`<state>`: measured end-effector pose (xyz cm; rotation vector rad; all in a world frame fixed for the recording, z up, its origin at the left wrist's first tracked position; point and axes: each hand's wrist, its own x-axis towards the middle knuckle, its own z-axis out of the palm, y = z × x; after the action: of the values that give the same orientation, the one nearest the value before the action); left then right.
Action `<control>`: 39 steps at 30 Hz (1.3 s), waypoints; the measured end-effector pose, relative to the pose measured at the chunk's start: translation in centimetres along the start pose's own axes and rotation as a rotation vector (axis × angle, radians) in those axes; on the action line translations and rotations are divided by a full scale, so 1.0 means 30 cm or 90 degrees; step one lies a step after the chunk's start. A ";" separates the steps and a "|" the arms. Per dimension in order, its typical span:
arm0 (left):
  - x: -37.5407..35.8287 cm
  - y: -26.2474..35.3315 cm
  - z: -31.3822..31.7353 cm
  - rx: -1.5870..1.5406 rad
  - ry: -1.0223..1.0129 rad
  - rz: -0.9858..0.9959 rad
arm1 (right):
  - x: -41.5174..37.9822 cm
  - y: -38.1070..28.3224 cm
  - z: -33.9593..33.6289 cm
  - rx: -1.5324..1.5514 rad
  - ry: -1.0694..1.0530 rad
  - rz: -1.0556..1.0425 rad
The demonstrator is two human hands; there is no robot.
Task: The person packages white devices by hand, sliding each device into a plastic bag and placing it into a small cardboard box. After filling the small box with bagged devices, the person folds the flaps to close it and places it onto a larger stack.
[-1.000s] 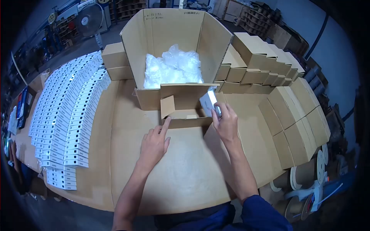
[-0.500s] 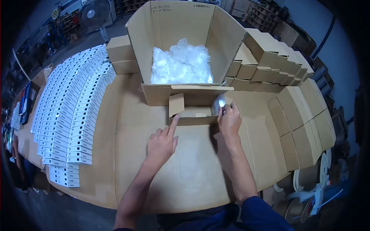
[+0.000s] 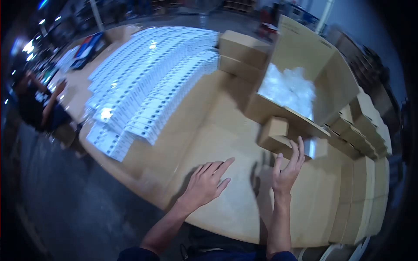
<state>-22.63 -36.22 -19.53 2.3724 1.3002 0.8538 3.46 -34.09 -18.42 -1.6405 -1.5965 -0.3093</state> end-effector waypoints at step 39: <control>-0.191 -0.241 -0.262 0.194 0.342 0.009 | 0.150 -0.483 0.217 0.592 -0.779 -0.020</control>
<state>-34.69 -37.24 -19.21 2.4695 1.7164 1.4612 -11.39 -28.24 -14.25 -0.9879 -2.0520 1.4768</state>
